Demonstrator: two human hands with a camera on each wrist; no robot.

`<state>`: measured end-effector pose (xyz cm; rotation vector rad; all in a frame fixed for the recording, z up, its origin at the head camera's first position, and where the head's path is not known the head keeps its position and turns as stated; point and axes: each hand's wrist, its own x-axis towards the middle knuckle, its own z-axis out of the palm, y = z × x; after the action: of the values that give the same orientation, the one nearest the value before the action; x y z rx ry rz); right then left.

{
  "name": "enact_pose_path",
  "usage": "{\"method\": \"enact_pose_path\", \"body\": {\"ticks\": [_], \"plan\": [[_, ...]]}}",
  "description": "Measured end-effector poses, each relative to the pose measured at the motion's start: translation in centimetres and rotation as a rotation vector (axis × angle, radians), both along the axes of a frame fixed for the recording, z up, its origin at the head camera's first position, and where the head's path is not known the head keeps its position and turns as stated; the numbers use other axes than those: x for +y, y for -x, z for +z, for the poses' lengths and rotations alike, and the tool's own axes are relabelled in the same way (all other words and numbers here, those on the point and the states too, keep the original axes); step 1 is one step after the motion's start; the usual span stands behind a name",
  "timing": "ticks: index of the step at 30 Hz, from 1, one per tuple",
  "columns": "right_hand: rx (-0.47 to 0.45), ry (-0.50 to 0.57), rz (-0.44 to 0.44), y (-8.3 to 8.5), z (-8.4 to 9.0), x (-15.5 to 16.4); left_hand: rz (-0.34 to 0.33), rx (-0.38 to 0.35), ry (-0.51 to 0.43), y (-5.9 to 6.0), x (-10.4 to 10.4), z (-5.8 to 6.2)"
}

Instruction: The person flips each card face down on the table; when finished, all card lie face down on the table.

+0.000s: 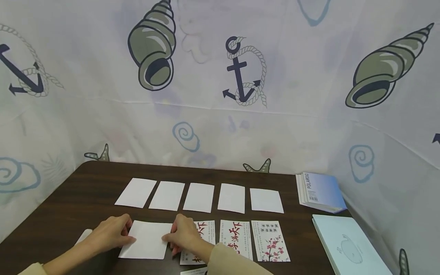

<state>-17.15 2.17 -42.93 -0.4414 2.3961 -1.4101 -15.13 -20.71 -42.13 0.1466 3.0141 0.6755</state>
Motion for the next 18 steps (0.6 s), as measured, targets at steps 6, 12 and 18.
{"method": "enact_pose_path", "body": {"ticks": [6,12,18], "plan": [[0.073,0.054,-0.086,1.6,0.8,4.4,-0.003,-0.005,0.010,0.0,-0.1,0.2],[0.115,-0.018,-0.185,2.4,-0.2,9.0,-0.011,-0.011,0.031,0.1,0.0,0.4],[0.151,-0.154,-0.149,2.4,-0.7,10.5,-0.019,-0.017,0.037,0.1,0.2,0.5]]}}
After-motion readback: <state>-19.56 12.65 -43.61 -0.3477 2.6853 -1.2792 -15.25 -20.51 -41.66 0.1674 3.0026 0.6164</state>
